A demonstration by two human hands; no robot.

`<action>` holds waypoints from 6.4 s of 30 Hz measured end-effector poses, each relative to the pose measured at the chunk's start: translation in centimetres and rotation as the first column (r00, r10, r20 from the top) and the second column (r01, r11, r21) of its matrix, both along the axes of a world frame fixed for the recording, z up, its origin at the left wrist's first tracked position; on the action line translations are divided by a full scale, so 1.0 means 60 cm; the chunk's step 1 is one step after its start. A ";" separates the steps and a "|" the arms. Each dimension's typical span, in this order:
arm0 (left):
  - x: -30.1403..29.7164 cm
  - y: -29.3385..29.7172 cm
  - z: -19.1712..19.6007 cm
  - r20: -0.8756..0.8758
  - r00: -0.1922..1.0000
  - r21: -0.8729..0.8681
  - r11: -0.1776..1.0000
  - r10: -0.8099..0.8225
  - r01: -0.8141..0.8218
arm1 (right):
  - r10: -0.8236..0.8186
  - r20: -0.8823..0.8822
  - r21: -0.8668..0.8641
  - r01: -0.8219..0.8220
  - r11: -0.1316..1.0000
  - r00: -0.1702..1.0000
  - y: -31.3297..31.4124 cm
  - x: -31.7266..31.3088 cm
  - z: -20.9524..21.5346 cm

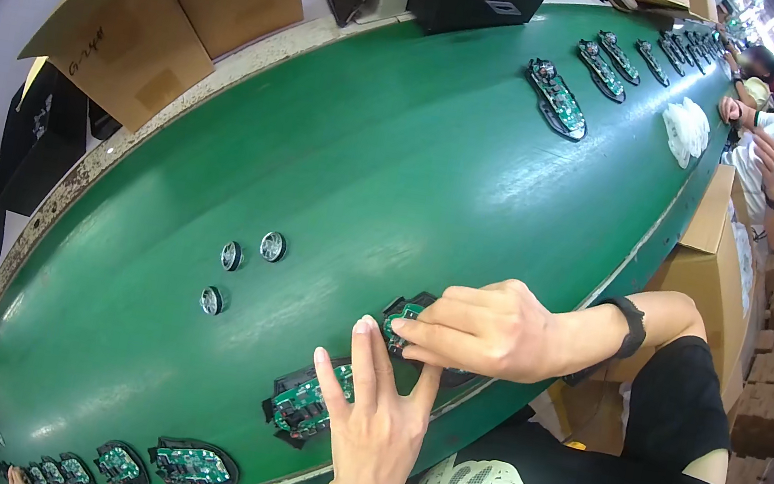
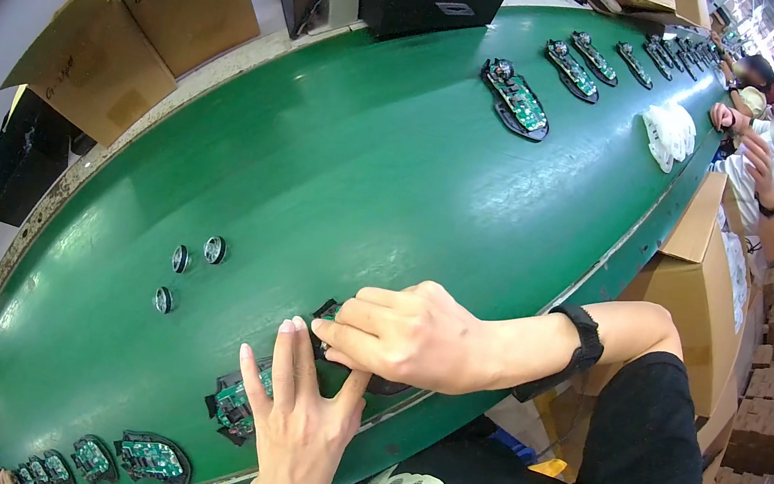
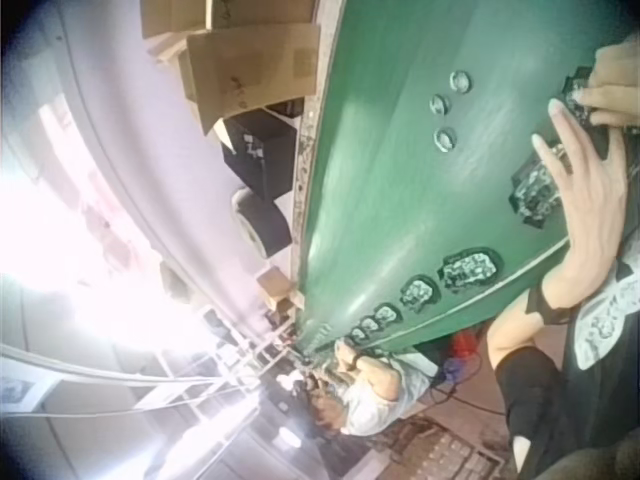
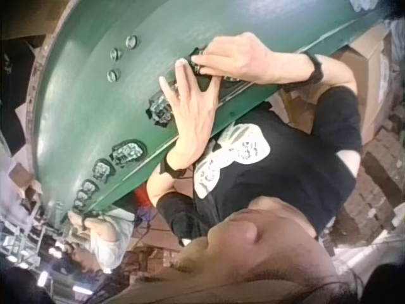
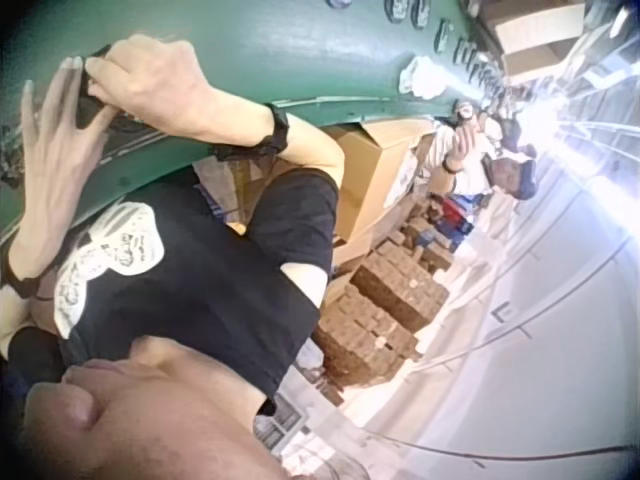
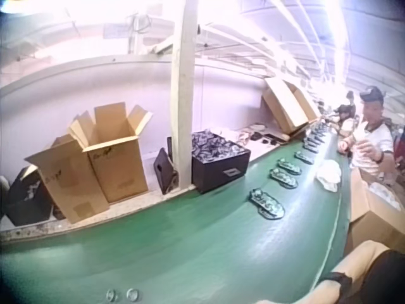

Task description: The person assembles small electronic devices on a green workbench. They pick up a green circuit board, place a small circular component onto it, and then move the assembled unit down the line. This process is repeated for multiple units throughout the video.

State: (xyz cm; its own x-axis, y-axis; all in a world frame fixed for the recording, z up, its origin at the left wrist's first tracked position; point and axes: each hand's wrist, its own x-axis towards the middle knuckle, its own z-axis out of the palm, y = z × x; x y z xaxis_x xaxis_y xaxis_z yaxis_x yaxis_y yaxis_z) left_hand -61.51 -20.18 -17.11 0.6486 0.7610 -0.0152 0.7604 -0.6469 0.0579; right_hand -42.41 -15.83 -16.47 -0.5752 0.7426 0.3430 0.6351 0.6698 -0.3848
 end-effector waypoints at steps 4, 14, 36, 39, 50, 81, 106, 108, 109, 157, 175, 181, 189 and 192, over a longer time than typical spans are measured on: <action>0.004 0.001 -0.010 0.046 0.999 0.048 0.999 -0.002 0.000 | -0.023 0.008 -0.018 0.023 1.000 1.000 -0.002 -0.001 0.005; 0.012 0.009 -0.009 0.069 0.998 0.048 0.999 0.002 -0.005 | 0.067 0.003 0.033 -0.067 0.997 0.998 0.012 0.014 -0.011; 0.016 0.029 -0.012 0.086 0.995 0.001 0.999 -0.051 0.051 | 0.119 0.359 0.191 -0.198 0.961 0.926 -0.025 0.042 -0.006; 0.020 0.030 -0.014 0.078 0.995 -0.004 0.998 -0.059 0.060 | 0.078 0.362 0.257 -0.180 0.950 0.929 -0.039 0.060 -0.021; 0.017 0.036 -0.019 0.028 0.998 0.053 0.997 -0.058 0.056 | -0.061 0.159 0.105 0.045 0.993 0.985 0.003 0.066 -0.010; 0.018 0.053 -0.010 0.049 0.991 -0.205 0.970 -0.123 0.131 | 0.009 0.055 -0.030 -0.008 1.000 0.998 -0.024 0.107 -0.039; -0.111 0.075 0.033 0.194 0.977 -0.352 0.936 0.088 -0.014 | -0.099 0.369 0.039 0.091 0.995 0.924 0.006 0.136 -0.040; -0.131 0.058 0.023 0.212 0.973 -0.393 0.920 0.092 -0.002 | -0.246 0.389 0.089 0.229 0.969 0.888 0.040 0.155 -0.042; -0.139 0.050 0.021 0.222 0.970 -0.413 0.911 0.101 -0.001 | -0.311 0.385 0.118 0.288 0.950 0.869 0.061 0.164 -0.047; -0.126 0.028 -0.008 0.057 0.993 -0.158 0.983 0.103 -0.093 | 0.048 -0.120 -0.327 -0.085 0.941 0.992 0.064 -0.081 -0.028; -0.111 0.036 -0.009 -0.005 0.998 -0.100 0.993 0.059 -0.059 | 0.096 0.126 0.052 -0.103 0.993 0.987 0.070 -0.110 -0.028; -0.104 0.040 -0.008 0.020 0.999 -0.079 0.996 0.046 -0.045 | 0.259 0.209 0.040 -0.273 0.961 0.943 0.072 -0.093 -0.025; -0.095 0.044 -0.027 0.136 0.989 -0.061 0.997 0.055 -0.047 | 0.345 0.240 -0.206 -0.300 0.931 0.907 0.083 -0.102 0.002; -0.095 0.050 -0.029 0.097 0.995 -0.022 1.000 0.019 -0.016 | 0.320 0.273 -0.140 -0.292 0.946 0.907 0.068 -0.107 -0.009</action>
State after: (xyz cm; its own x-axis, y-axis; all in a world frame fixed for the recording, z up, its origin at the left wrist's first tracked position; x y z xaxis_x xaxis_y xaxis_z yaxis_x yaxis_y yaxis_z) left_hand -67.21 -17.20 -18.85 0.6343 0.7724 0.0309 0.7617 -0.6314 0.1454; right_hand -48.82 -11.73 -16.99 -0.8425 0.5348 0.0653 0.4975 0.8188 -0.2864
